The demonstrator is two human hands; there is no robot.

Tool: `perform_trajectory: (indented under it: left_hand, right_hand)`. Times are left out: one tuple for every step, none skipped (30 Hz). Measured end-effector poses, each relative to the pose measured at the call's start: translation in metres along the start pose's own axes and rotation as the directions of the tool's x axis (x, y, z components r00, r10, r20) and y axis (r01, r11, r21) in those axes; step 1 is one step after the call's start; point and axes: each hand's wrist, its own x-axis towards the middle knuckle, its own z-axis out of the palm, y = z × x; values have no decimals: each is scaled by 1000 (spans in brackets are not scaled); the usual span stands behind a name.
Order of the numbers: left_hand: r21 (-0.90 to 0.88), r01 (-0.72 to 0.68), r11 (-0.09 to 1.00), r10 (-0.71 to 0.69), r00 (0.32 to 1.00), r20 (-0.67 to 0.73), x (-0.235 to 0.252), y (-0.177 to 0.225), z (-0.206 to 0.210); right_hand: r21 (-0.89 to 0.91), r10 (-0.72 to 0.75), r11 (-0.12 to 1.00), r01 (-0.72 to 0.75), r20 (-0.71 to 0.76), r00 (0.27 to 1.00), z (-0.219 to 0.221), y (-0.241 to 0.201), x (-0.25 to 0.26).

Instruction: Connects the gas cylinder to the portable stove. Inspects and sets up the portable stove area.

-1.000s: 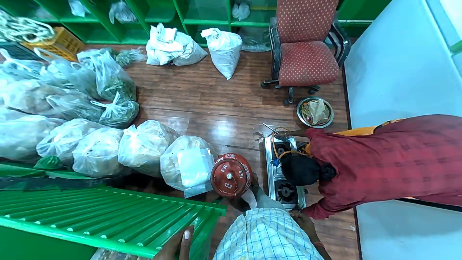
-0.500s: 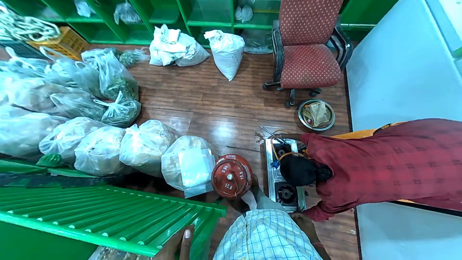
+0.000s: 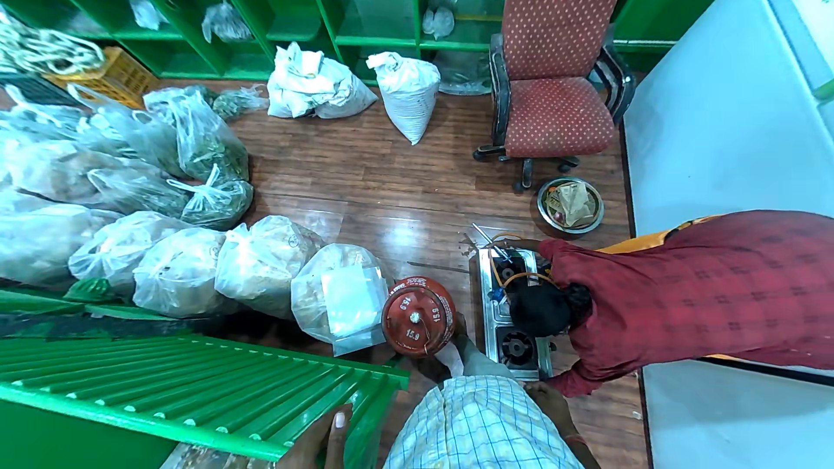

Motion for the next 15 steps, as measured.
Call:
perform_trajectory:
  left_hand:
    - [0,1,1000,-1,1000,3,0,0,0]
    - [-1,7,1000,-7,1000,7,0,0,0]
    - [-5,12,1000,-12,1000,8,-1,1,0]
    - [-5,16,1000,-16,1000,9,0,1,0]
    - [-2,17,1000,-17,1000,9,0,0,0]
    - [1,15,1000,-15,1000,9,0,0,0]
    - [1,13,1000,-13,1000,11,0,-1,0]
    - [0,10,1000,-10,1000,11,1,-1,0]
    - [-2,10,1000,-10,1000,10,1,-1,0]
    - [-4,11,1000,-11,1000,9,1,0,0]
    - [-6,10,1000,-10,1000,9,1,0,0]
    - [-7,9,1000,-9,1000,9,0,0,0]
    - [-8,10,1000,-10,1000,8,0,-1,1]
    - [-5,13,1000,-13,1000,4,0,-1,1]
    - [-6,14,1000,-14,1000,2,0,-1,1]
  right_hand:
    - [3,0,1000,0,0,1000,0,0,1]
    - [5,-2,1000,2,-1,1000,0,0,1]
    - [5,1,1000,-1,2,1000,0,-1,1]
    - [7,2,1000,-2,4,1000,0,0,0]
    - [9,0,1000,0,6,1000,0,0,0]
    - [6,-4,1000,4,6,1000,-1,0,0]
    - [2,-5,1000,5,5,1000,-1,0,0]
    - [-1,0,1000,0,7,1000,-1,-1,0]
    - [-7,8,1000,-8,8,1000,-1,-2,-1]
    - [-7,15,1000,-15,8,1000,-1,-3,-1]
    - [0,18,1000,-18,8,1000,-1,-3,-2]
    - [6,19,1000,-19,8,1000,0,-3,-2]
    - [5,16,1000,-16,8,1000,0,-2,-2]
    - [-1,13,1000,-13,7,1000,0,-1,-2]
    - [-15,8,1000,-8,6,1000,1,0,-2]
